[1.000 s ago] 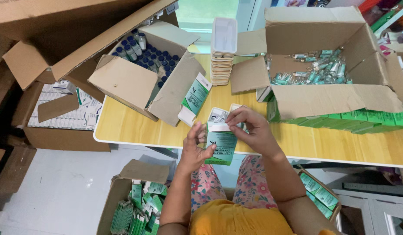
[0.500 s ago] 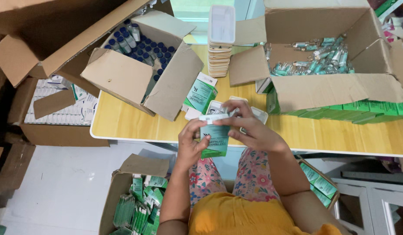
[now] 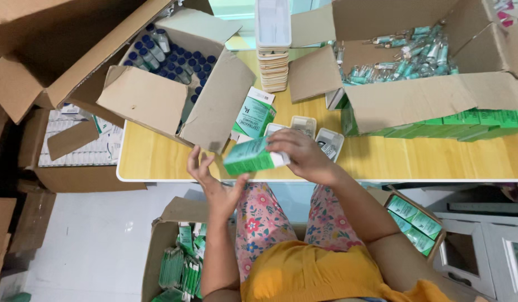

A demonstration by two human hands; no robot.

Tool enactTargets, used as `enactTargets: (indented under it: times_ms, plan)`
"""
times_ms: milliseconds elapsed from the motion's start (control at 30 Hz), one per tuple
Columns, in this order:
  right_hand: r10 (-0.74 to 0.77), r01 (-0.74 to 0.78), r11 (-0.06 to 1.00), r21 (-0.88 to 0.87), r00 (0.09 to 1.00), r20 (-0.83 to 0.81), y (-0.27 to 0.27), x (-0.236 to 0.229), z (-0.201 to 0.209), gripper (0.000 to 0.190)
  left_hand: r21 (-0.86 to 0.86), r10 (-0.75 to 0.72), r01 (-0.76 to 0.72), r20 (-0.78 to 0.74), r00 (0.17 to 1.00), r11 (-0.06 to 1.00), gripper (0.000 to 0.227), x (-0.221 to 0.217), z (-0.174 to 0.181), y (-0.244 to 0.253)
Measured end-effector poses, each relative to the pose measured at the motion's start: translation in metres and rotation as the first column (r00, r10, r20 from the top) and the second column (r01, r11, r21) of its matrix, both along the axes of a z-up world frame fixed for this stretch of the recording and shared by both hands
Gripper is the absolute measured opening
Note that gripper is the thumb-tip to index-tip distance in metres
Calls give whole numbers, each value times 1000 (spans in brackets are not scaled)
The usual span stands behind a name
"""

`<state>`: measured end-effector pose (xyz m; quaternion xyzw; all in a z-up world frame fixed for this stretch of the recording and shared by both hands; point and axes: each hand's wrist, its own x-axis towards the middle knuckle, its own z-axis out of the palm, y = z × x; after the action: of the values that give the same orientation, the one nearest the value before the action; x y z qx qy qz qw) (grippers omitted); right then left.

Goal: The person sits at a table and repeatedly packs small vials and foil-wrapped items into green and white boxes. They retrieve boxes from a floor-level carton, place items inside, close the flaps, and set the finished boxes aside on the table.

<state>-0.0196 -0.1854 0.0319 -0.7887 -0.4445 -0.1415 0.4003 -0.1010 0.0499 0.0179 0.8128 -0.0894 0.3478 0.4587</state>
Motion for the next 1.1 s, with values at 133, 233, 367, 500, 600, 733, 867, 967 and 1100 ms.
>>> enactTargets:
  times_ms: [133,233,367,500,600,733,867,967,1100]
  plan:
    - [217,-213,976,-49,968,123,4,-10,4,39,294,-223,303,-276,935,907,94,-2,36,16]
    - [266,-265,964,-27,954,136,3,-22,-2,35,194,-408,527,-439,801,827,89,-3,41,15]
    - [149,-145,988,-47,984,101,-11,-27,-15,33,126,-516,591,-367,774,797,72,-16,26,10]
    - [117,-132,965,-225,990,-79,-25,-12,-22,46,444,-344,490,-372,862,750,43,-31,4,3]
    - [-47,20,933,-360,997,-66,-31,13,-24,59,479,-250,419,-378,891,771,38,-37,-3,8]
    - [-73,48,898,-438,997,-40,-20,46,-34,53,501,-131,341,-406,904,795,42,-33,-3,11]
    - [-292,199,810,-551,953,-85,0,63,-47,65,532,-79,293,-388,918,795,37,-30,-2,7]
    - [-363,236,720,-653,930,-64,12,70,-51,78,569,-16,283,-427,904,772,36,-29,-2,5]
    - [-343,201,773,-602,930,-130,16,73,-51,86,614,16,264,-411,912,743,42,-29,-4,8]
